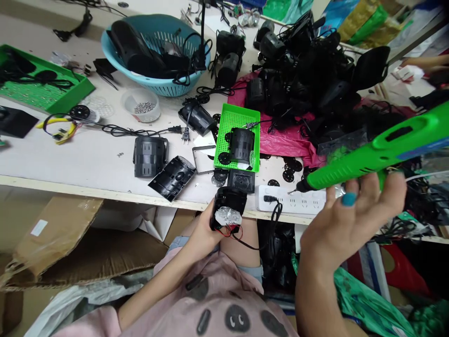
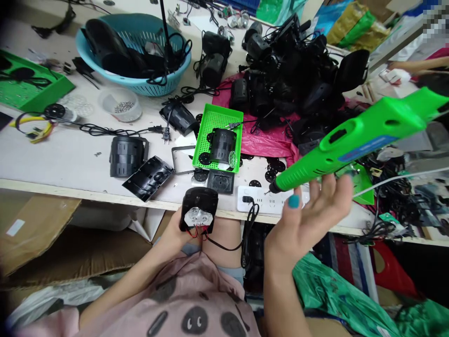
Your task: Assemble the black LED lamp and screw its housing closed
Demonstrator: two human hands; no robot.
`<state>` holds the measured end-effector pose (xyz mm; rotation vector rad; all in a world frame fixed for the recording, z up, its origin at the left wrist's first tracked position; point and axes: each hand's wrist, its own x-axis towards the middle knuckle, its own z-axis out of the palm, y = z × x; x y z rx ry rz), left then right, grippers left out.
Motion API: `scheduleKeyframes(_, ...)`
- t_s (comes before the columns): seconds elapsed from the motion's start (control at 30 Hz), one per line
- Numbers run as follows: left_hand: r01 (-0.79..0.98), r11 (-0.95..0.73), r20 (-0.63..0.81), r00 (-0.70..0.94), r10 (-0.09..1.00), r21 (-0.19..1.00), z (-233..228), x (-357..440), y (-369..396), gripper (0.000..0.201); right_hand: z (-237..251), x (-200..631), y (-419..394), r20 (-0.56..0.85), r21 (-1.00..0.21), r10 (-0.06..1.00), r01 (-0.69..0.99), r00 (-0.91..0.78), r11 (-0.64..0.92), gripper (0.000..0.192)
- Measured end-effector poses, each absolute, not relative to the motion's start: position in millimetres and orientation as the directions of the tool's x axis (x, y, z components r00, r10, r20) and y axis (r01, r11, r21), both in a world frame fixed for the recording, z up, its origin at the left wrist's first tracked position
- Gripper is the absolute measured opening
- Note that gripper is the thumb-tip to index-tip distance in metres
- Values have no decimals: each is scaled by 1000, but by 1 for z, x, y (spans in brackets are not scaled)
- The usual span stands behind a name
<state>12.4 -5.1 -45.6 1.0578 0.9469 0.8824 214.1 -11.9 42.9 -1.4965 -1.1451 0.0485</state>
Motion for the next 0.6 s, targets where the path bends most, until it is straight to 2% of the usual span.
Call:
scheduleKeyframes(0.03, -133, 264, -206, 341, 917, 955, -43, 12, -4, 32, 38, 205, -22, 559, -784, 621, 593, 549, 183, 52)
scheduleKeyframes(0.07, -132, 277, -219, 342, 914, 952, -42, 12, -4, 31, 33, 196, -31, 546, -793, 633, 583, 549, 178, 47)
scheduleKeyframes(0.17, -116, 292, -236, 350, 907, 949, -39, 13, -4, 37, 20, 181, -46, 421, -746, 846, 655, 327, 118, 25)
scheduleKeyframes(0.23, -98, 297, -244, 363, 899, 950, -37, 14, -3, 44, 14, 178, -48, 348, -689, 921, 714, 173, 127, 14)
scheduleKeyframes(0.47, -95, 321, -268, 362, 893, 942, -29, 14, -2, 48, 11, 174, -40, 374, -579, 927, 787, 27, 211, 9)
scheduleKeyframes(0.6, -102, 326, -273, 348, 897, 940, -31, 9, -3, 48, 14, 173, -35, 406, -566, 914, 778, -24, 272, 10)
